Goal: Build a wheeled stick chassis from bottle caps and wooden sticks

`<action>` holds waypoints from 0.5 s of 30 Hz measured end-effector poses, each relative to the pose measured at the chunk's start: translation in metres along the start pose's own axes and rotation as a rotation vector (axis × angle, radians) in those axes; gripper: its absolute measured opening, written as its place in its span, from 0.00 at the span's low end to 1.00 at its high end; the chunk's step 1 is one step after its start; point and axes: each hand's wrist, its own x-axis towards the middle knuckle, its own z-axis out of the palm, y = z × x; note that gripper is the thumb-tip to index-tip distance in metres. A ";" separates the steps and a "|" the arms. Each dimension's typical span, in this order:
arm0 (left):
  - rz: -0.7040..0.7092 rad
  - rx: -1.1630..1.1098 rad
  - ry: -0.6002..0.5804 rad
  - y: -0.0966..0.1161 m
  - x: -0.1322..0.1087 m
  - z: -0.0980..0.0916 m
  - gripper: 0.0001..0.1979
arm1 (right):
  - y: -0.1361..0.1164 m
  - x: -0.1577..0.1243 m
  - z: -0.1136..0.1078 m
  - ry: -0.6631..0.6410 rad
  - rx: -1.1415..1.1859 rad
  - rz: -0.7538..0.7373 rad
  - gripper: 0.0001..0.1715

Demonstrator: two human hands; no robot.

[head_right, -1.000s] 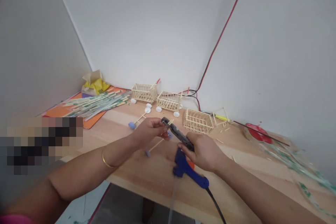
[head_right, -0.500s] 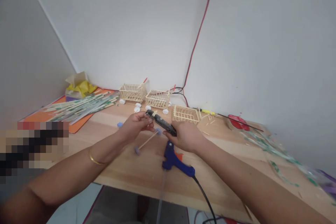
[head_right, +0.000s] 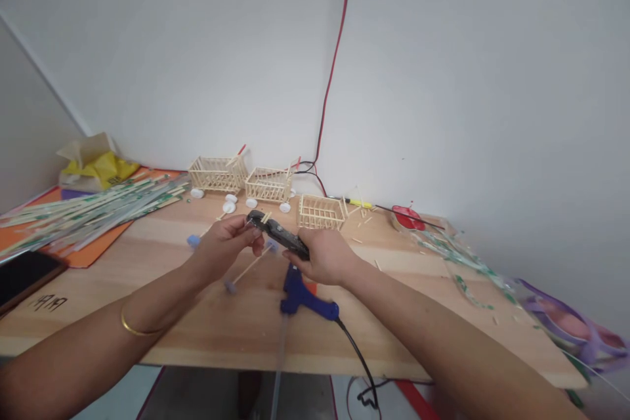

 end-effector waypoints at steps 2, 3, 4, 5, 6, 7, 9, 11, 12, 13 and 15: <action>-0.046 -0.027 0.003 -0.002 0.000 0.000 0.11 | -0.001 0.001 0.001 -0.032 -0.029 0.021 0.19; -0.069 -0.045 0.006 -0.003 0.001 0.000 0.11 | -0.002 0.001 0.002 -0.042 -0.043 0.030 0.19; -0.087 -0.061 0.009 -0.003 0.001 0.000 0.11 | -0.002 0.001 0.002 -0.048 -0.054 0.035 0.19; -0.099 -0.073 0.012 -0.004 0.001 0.001 0.12 | -0.002 0.001 0.002 -0.049 -0.062 0.037 0.20; -0.106 -0.080 0.011 -0.004 0.001 0.001 0.12 | -0.002 0.001 0.002 -0.050 -0.069 0.038 0.20; -0.109 -0.086 0.009 -0.004 0.002 0.001 0.12 | -0.002 0.001 0.002 -0.050 -0.075 0.039 0.19; -0.107 -0.094 0.004 -0.004 0.002 0.001 0.12 | -0.002 0.000 0.000 -0.052 -0.086 0.033 0.18; -0.099 -0.088 -0.009 -0.004 0.001 0.001 0.11 | -0.002 -0.001 -0.002 -0.053 -0.091 0.024 0.18; -0.088 -0.083 -0.016 -0.003 0.001 0.001 0.11 | -0.003 -0.002 -0.003 -0.050 -0.086 0.022 0.18; -0.073 -0.076 -0.024 -0.003 0.001 0.000 0.11 | -0.003 -0.002 -0.004 -0.044 -0.079 0.021 0.18; -0.042 -0.063 -0.041 -0.002 0.001 -0.001 0.10 | -0.005 -0.004 -0.006 -0.027 -0.060 0.027 0.18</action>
